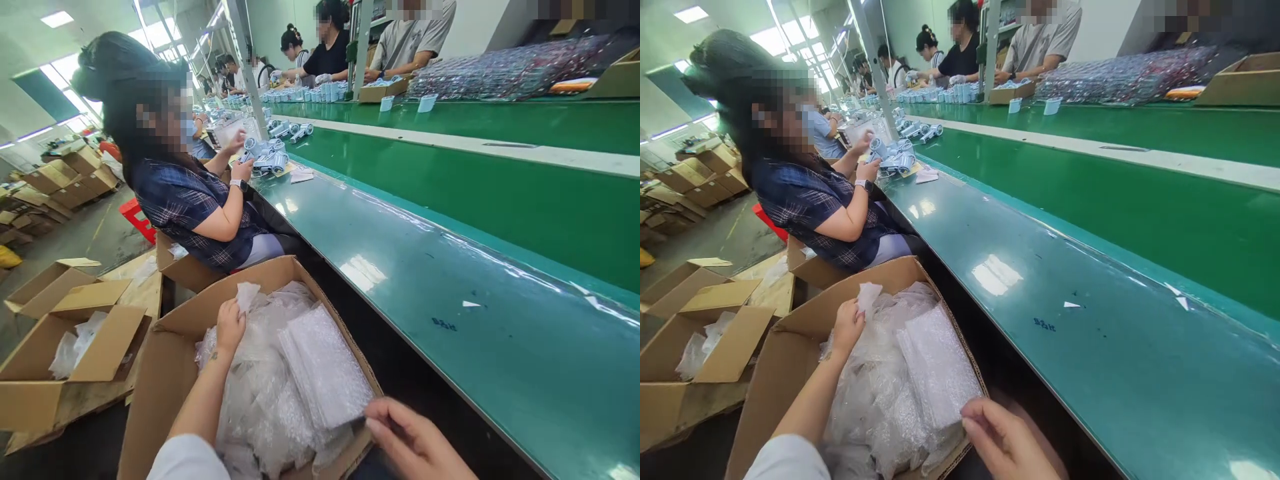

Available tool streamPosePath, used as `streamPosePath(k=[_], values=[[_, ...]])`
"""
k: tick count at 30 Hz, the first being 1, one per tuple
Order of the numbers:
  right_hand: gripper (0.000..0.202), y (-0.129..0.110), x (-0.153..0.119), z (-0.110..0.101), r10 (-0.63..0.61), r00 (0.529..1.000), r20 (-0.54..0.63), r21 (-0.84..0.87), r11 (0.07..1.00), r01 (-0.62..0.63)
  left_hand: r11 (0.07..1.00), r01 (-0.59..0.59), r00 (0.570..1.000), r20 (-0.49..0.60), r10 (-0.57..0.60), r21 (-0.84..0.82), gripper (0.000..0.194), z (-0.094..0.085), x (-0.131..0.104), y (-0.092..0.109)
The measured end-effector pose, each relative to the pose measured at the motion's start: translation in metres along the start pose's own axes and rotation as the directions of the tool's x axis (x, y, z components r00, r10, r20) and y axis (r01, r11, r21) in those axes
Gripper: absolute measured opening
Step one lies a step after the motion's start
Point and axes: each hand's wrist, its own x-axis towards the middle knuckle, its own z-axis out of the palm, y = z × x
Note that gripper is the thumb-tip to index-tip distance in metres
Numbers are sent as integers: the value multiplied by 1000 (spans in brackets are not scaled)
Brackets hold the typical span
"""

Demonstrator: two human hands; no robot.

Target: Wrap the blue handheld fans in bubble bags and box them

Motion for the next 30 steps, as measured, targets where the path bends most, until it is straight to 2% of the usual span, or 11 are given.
streamPosePath(k=[2, 5, 8, 13, 14, 15, 17, 19, 22, 26, 30], values=[[40, -6, 15, 11, 142, 989, 28, 272, 951, -144, 965, -236, 970, -89, 227, -111, 21, -24, -40, 0], [61, -24, 40, 32, 216, 971, 100, 540, 808, -236, 705, -626, 778, -195, 598, -334, 16, -50, -105, 25], [84, -43, 58, 47, 122, 992, 36, 576, 809, -121, 488, -741, 622, -197, 758, -461, 21, -65, -157, 66], [58, -55, 56, 35, 59, 973, -225, 586, 806, 87, 261, -868, 351, -150, 925, -423, 10, -73, -198, 101], [56, -56, 51, 29, 39, 977, -208, 594, 799, 94, 262, -835, 385, -172, 907, -485, 12, -73, -200, 102], [56, -57, 45, 25, 8, 985, -173, 588, 803, 97, 302, -760, 496, -213, 842, -575, 17, -73, -199, 102], [53, -59, 31, 19, -52, 995, -81, 529, 844, 87, 366, -459, 819, -225, 528, -809, 25, -74, -191, 105], [46, -60, 19, 19, -95, 995, 32, 425, 902, 72, 232, -63, 970, -6, 242, -971, 28, -75, -180, 115], [36, -56, 6, 20, -148, 987, 56, 236, 963, 131, -63, 310, 925, 286, 250, -949, 38, -73, -168, 136], [29, -39, -4, 17, -120, 988, -94, 156, 979, 134, -317, 336, 942, 324, 93, -887, 38, -59, -175, 152], [32, -17, -7, 23, -60, 972, -226, 239, 964, 115, -308, 454, 891, 431, 145, -836, 47, -42, -203, 156]])
